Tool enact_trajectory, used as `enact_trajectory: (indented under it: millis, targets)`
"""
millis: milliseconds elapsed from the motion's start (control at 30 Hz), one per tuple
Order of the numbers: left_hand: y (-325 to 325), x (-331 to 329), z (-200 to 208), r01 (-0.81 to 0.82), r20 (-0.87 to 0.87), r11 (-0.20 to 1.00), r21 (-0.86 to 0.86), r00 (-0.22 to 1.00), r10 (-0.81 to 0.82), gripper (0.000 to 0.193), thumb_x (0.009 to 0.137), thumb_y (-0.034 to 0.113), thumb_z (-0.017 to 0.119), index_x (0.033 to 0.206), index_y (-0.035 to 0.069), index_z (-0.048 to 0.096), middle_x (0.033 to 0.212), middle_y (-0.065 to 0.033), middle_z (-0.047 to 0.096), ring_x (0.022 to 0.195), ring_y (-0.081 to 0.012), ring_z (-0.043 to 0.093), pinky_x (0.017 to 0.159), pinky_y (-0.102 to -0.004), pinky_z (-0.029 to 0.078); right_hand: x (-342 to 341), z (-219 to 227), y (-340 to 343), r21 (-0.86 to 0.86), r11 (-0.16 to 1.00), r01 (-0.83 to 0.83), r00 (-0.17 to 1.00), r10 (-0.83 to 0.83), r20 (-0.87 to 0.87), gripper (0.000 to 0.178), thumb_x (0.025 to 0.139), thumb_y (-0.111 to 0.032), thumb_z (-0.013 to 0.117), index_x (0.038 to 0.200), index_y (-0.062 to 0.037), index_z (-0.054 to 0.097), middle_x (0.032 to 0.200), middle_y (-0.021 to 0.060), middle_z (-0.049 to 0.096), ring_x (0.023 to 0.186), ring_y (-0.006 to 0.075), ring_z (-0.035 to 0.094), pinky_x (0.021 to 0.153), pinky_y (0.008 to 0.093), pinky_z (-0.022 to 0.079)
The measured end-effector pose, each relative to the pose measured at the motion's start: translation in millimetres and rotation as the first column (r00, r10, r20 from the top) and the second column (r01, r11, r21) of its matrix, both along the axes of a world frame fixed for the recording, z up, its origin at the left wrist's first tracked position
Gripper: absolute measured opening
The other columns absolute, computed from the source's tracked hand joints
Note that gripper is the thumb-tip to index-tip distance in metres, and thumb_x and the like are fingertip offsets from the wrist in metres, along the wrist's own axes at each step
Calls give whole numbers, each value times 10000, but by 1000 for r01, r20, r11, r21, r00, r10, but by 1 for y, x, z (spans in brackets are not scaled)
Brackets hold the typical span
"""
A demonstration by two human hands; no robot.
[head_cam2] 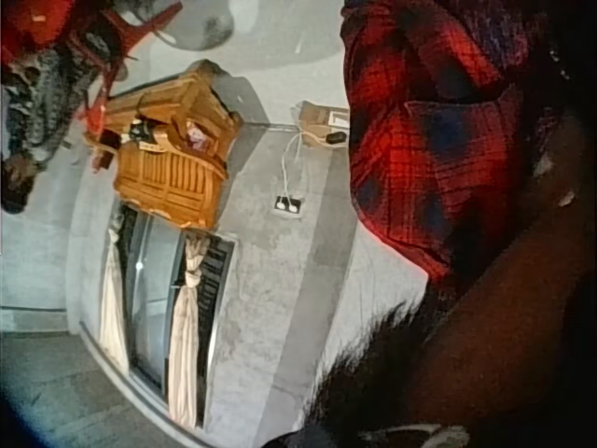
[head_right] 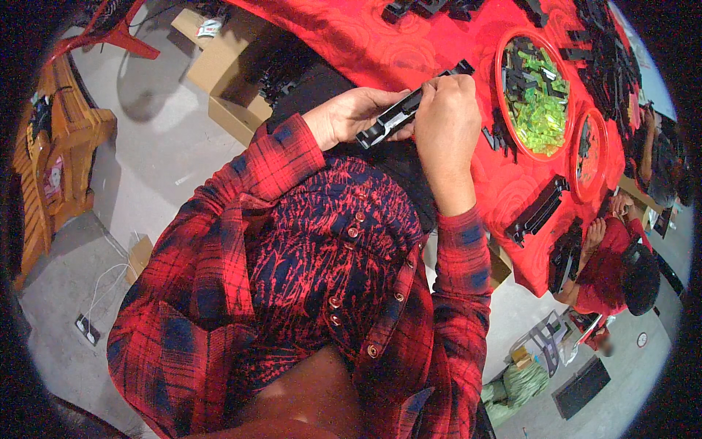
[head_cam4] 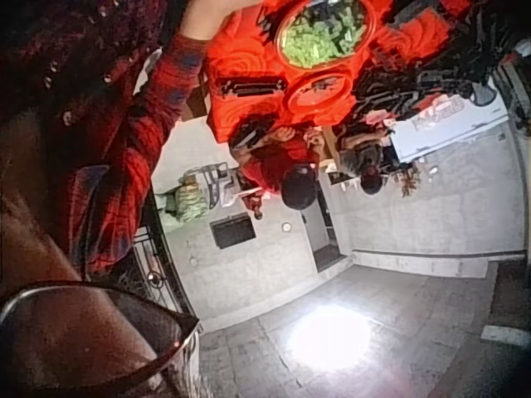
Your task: The person assembles small black plastic mechanical components and gears by hand on a table.
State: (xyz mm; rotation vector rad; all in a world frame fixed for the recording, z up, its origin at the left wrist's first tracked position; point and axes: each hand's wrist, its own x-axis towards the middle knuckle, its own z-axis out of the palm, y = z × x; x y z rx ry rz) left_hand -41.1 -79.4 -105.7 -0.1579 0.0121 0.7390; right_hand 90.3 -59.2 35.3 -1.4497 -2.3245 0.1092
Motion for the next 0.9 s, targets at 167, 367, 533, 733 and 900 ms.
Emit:
enact_trajectory:
  millis: [167, 367, 533, 733, 900]
  targets:
    - [-3, 0, 6, 1, 85, 1000, 11, 996, -2, 348, 1028, 233, 498, 1190, -70, 552, 1063, -217, 670, 932, -338, 699, 831, -447, 605, 2, -1, -2, -16, 1000, 15, 1000, -15, -3, 120, 861, -102, 658, 847, 16, 676, 929, 178, 621, 833, 368, 644, 733, 441, 522]
    - [-5, 3, 12, -42, 59, 998, 46, 997, 40, 391, 1047, 264, 449, 1242, -63, 539, 1090, -220, 666, 959, -321, 692, 861, -425, 589, 11, 3, -2, 15, 999, -46, 990, 48, -133, 118, 870, -46, 612, 956, -7, 684, 1000, 168, 636, 847, 366, 648, 767, 436, 526]
    - [-8, 3, 17, -50, -22, 998, 43, 998, 51, 391, 1053, 273, 433, 1261, -41, 540, 1091, -198, 666, 968, -298, 687, 865, -393, 582, 23, 11, -20, 103, 988, -111, 970, 130, -205, 279, 819, 43, 588, 1072, -36, 677, 1037, 147, 642, 880, 342, 660, 785, 425, 537]
    - [-8, 8, 8, -92, -25, 988, 124, 995, 96, 308, 1031, 257, 497, 1170, 4, 604, 1050, -117, 689, 967, -243, 688, 879, -415, 589, 17, 4, -50, 42, 977, -209, 976, 211, -53, 352, 742, 102, 579, 1059, -14, 680, 1092, 127, 655, 884, 295, 689, 746, 365, 563]
    - [-12, 9, 12, -132, -199, 980, 147, 967, 160, 304, 1027, 284, 504, 1142, 26, 618, 993, -85, 698, 907, -211, 686, 811, -393, 584, 18, -2, -47, 48, 974, -221, 975, 219, 47, 392, 728, 64, 624, 1105, -29, 678, 1113, 105, 663, 914, 290, 689, 743, 365, 561]
